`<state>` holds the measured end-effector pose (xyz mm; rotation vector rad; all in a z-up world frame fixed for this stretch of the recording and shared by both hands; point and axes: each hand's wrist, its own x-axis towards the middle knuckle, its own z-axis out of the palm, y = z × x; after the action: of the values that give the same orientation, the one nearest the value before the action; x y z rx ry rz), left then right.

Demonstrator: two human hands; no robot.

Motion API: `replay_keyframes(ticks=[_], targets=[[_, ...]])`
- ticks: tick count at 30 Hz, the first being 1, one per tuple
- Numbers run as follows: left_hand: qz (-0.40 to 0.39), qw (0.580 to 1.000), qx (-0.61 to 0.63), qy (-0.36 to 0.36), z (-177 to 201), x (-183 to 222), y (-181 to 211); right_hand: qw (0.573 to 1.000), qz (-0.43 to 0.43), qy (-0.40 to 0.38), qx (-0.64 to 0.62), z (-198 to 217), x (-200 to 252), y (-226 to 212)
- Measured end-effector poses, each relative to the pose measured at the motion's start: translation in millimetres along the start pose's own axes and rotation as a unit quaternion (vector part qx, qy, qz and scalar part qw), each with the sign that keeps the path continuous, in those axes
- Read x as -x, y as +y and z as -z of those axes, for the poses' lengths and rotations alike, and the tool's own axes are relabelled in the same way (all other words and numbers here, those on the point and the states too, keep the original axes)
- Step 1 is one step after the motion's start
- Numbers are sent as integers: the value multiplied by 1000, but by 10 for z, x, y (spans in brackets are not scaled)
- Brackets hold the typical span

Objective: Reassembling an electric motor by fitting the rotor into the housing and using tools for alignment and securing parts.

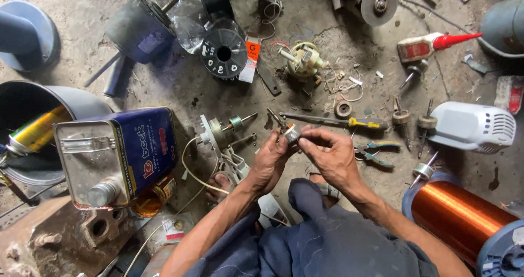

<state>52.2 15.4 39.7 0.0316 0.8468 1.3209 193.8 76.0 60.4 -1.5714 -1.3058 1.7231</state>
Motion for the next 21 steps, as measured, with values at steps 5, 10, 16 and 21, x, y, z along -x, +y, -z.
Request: replay_keyframes(ticks=[5,10,16,21], targets=[[2,989,-143,29,520,-141,-222,999,-12,-7,38,41,-10,179],[-6,984,-172,36,450,-110,-53,996,39,5,85,-45,1,297],[-45,976,-195,89,367,-112,-97,984,143,38,103,-114,-59,379],[-58,972,-184,137,270,-109,-117,919,315,90,221,-194,-92,428]])
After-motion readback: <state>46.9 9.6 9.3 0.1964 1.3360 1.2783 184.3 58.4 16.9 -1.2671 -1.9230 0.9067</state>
